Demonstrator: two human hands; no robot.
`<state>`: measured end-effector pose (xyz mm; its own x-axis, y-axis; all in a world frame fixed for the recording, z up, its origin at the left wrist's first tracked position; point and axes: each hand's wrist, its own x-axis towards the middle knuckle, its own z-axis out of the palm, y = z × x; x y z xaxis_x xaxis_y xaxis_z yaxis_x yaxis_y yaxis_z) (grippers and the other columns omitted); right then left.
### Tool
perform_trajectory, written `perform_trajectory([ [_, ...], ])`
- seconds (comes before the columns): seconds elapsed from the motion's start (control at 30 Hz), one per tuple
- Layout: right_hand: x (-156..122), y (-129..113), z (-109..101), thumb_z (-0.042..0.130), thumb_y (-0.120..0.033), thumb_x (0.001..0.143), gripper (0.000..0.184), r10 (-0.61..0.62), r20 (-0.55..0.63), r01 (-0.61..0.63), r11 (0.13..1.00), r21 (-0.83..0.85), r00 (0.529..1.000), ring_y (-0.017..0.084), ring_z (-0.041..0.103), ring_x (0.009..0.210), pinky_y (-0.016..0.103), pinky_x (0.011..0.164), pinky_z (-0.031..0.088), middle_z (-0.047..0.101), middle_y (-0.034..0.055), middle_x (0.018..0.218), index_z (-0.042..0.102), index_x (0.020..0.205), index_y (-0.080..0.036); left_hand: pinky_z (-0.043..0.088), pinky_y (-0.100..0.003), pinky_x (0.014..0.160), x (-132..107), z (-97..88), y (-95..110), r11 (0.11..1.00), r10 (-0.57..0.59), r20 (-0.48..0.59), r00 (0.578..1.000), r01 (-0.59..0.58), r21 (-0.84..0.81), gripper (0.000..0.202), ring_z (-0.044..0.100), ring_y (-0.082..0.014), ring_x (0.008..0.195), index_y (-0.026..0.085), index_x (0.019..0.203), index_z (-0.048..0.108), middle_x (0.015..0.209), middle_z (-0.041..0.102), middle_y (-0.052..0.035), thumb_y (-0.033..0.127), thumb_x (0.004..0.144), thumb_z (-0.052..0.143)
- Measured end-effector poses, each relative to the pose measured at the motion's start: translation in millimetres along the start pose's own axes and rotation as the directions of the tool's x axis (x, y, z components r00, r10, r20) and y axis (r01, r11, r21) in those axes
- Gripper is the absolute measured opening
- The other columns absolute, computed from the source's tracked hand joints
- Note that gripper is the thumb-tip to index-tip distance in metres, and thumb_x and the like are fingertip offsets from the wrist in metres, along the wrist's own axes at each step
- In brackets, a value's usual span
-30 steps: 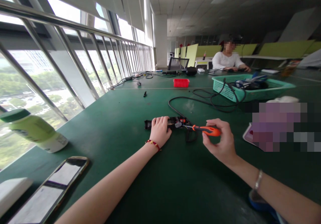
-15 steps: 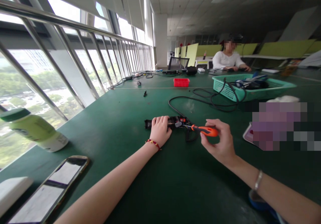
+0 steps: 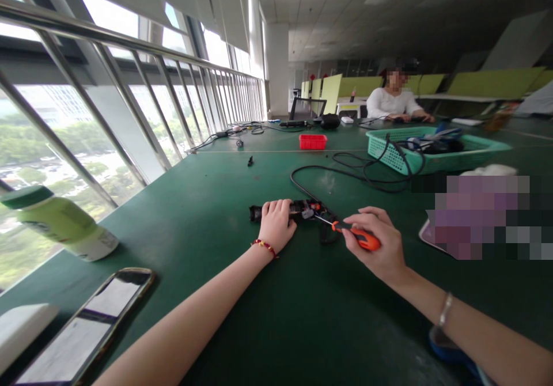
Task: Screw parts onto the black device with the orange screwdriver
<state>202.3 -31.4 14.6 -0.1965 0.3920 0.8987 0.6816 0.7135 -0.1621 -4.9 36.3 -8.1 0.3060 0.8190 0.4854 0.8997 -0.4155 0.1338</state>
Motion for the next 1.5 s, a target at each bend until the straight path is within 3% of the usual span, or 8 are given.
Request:
perform_trajectory([
  [0.23,1.2,-1.1,0.1,0.063,-0.017,0.071,0.037,0.022,-0.094,-0.020,1.000,0.023,0.995,0.021,0.059,0.080,0.038,0.070,0.053,0.062,0.0051,0.086,0.051,0.106,-0.022,0.030,-0.039,0.099,0.4,-0.1,0.6,1.000,-0.003,0.005,1.000,0.003,-0.008,0.036,0.048,-0.0236,0.104,0.017,0.110,0.048,0.107,0.058,-0.0071,0.019,0.074,0.047],
  [0.43,0.6,0.0,-0.2,0.062,-0.016,0.073,0.020,0.001,-0.020,-0.001,0.999,-0.034,1.000,0.017,0.059,0.064,0.044,0.082,0.049,0.060,-0.0034,0.065,0.054,0.089,-0.026,0.030,-0.040,0.099,0.2,0.2,-0.1,1.000,-0.003,0.006,1.000,0.003,-0.015,0.036,0.048,-0.0238,0.103,0.018,0.110,0.048,0.106,0.058,-0.0073,0.018,0.074,0.047],
  [0.6,-3.3,3.4,2.2,0.064,-0.019,0.070,0.039,0.068,-0.127,-0.067,0.998,0.011,0.990,0.023,0.059,0.088,0.040,0.074,0.052,0.060,0.0074,0.093,0.050,0.106,-0.022,0.030,-0.039,0.099,0.7,0.7,0.0,1.000,-0.001,0.004,1.000,0.001,-0.008,0.036,0.048,-0.0237,0.104,0.017,0.110,0.048,0.106,0.058,-0.0072,0.019,0.074,0.047],
  [0.77,-0.5,-0.2,-0.3,0.063,-0.015,0.071,0.025,-0.021,-0.025,0.020,0.999,-0.038,0.999,0.017,0.057,0.065,0.041,0.078,0.050,0.061,-0.0022,0.067,0.054,0.092,-0.025,0.030,-0.040,0.099,0.5,0.8,-0.2,1.000,0.003,0.003,1.000,-0.003,-0.008,0.036,0.048,-0.0239,0.103,0.017,0.110,0.048,0.105,0.058,-0.0076,0.019,0.074,0.048],
  [0.97,1.6,-0.3,0.0,0.063,-0.019,0.069,0.035,-0.012,-0.116,0.009,1.000,-0.030,0.993,0.022,0.059,0.082,0.040,0.074,0.051,0.063,0.0044,0.084,0.052,0.102,-0.023,0.030,-0.040,0.099,0.3,0.8,-0.5,1.000,0.000,0.009,1.000,0.000,-0.004,0.036,0.048,-0.0241,0.104,0.019,0.110,0.048,0.106,0.058,-0.0071,0.019,0.074,0.047],
  [1.13,0.7,-1.0,-0.2,0.061,-0.012,0.070,0.027,-0.072,0.013,0.072,0.997,-0.022,0.997,0.013,0.054,0.055,0.043,0.082,0.048,0.060,-0.0042,0.067,0.053,0.092,-0.025,0.030,-0.040,0.099,0.4,0.9,-0.5,1.000,-0.002,0.007,1.000,0.002,-0.001,0.036,0.048,-0.0240,0.104,0.018,0.111,0.047,0.105,0.058,-0.0070,0.019,0.074,0.047],
  [1.33,-2.6,0.8,2.2,0.064,-0.017,0.069,0.042,0.016,-0.117,-0.011,0.999,0.043,0.993,0.023,0.059,0.085,0.038,0.069,0.053,0.058,0.0067,0.090,0.048,0.107,-0.021,0.030,-0.039,0.099,0.1,0.8,0.0,1.000,-0.002,0.012,1.000,0.002,0.009,0.036,0.048,-0.0239,0.104,0.017,0.111,0.047,0.105,0.058,-0.0069,0.019,0.074,0.048],
  [1.5,1.2,-1.5,0.3,0.062,-0.015,0.073,0.021,-0.061,-0.005,0.061,0.998,-0.007,0.998,0.019,0.059,0.072,0.037,0.070,0.052,0.057,-0.0008,0.067,0.053,0.090,-0.024,0.029,-0.039,0.100,-0.2,1.0,0.1,1.000,-0.001,0.019,1.000,0.001,0.015,0.037,0.048,-0.0235,0.105,0.017,0.112,0.047,0.107,0.058,-0.0065,0.020,0.075,0.047],
])
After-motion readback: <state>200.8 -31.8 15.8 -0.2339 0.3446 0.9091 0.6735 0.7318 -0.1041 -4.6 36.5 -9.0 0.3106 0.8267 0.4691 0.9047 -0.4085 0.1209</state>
